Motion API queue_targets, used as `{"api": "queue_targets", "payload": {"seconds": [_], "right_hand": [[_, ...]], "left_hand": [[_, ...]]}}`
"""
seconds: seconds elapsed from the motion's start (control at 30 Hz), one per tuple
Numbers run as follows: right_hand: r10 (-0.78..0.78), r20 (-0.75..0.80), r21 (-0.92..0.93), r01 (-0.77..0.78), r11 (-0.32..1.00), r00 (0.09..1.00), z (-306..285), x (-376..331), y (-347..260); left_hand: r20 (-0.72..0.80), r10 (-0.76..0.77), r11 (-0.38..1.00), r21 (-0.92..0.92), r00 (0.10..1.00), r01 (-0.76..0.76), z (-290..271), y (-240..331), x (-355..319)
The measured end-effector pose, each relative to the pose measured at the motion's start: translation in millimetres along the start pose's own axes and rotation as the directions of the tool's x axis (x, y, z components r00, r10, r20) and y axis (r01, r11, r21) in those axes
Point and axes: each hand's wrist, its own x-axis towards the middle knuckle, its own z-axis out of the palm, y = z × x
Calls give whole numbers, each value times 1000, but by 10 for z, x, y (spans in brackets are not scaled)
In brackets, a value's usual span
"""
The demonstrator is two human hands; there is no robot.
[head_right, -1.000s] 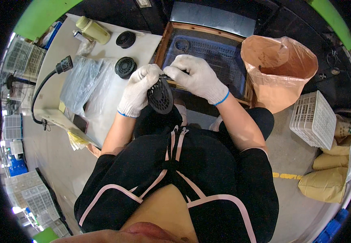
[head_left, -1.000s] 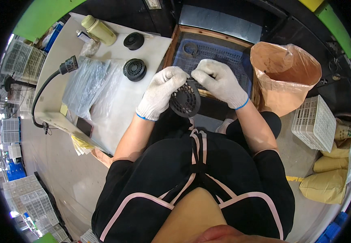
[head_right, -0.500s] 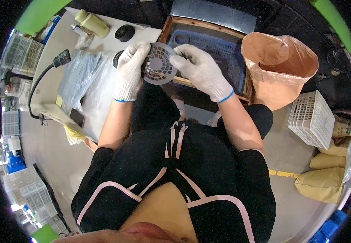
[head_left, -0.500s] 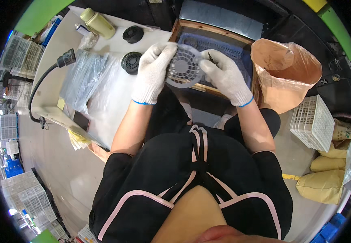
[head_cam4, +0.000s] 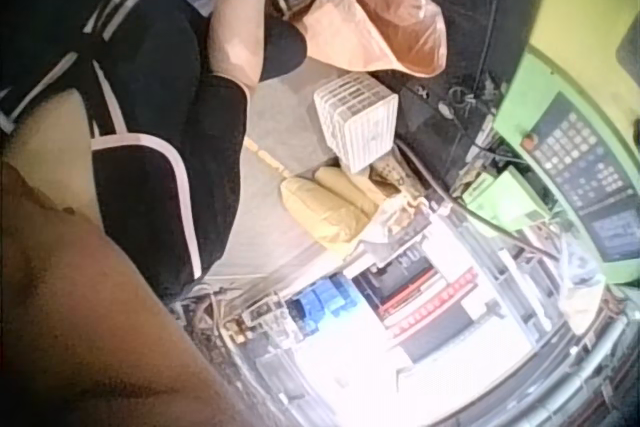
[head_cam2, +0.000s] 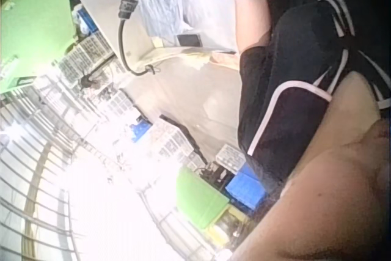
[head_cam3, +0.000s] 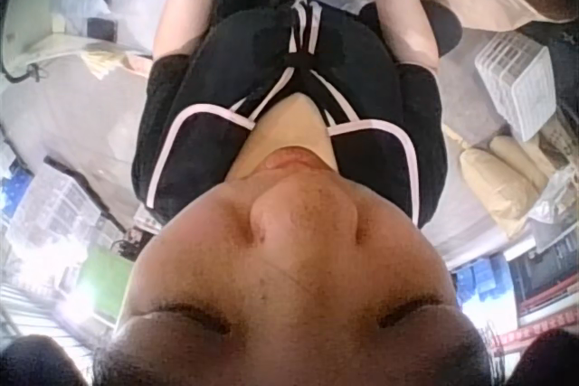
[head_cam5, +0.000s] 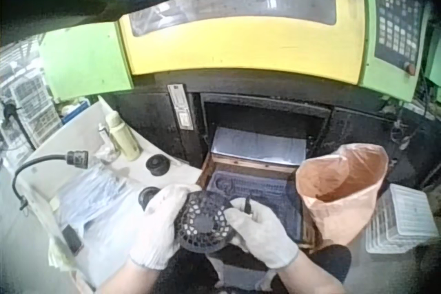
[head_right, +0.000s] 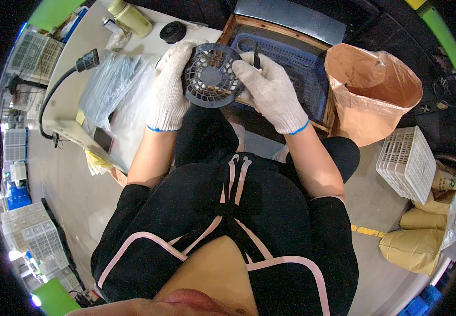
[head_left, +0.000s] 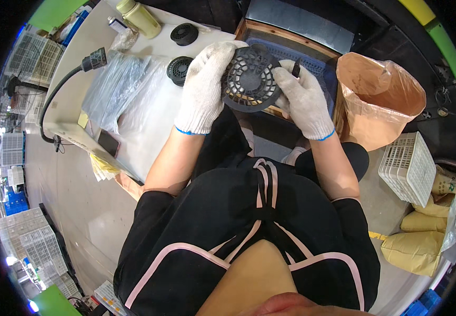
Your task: Inspecting, cleaning, and sorting black circular plastic parts at an industrial workstation.
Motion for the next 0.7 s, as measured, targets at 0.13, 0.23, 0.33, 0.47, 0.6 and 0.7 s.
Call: {"api": "queue_targets", "payload": {"seconds": [0.13, 0.23, 0.33, 0.47, 0.6, 0.7], "right_hand": [[-12, 29, -16, 12, 1000, 1000, -48, 0, 19], [-31, 19, -14, 31, 999, 999, -36, 6, 61], [-25, -15, 77, 26, 997, 1000, -18, 14, 94], [19, 4, 9, -19, 1000, 1000, -38, -7, 9], [-356, 20, -624, 290, 725, 934, -130, 176, 184], [-109, 145, -322, 151, 934, 983, 2, 165, 252]], "left_hand": [[5, 14, 1000, 7, 1000, -14, 14, -4, -13], [3, -3, 1000, -6, 1000, 3, 2, -21, -15], [-17, -19, 1000, -16, 1000, 19, -33, -83, 14], [-53, -97, 993, -75, 994, 93, -64, -107, 21], [128, 112, 836, 524, 985, -163, -29, -147, 32], [122, 26, 905, 418, 992, -75, 83, -218, 14]]}}
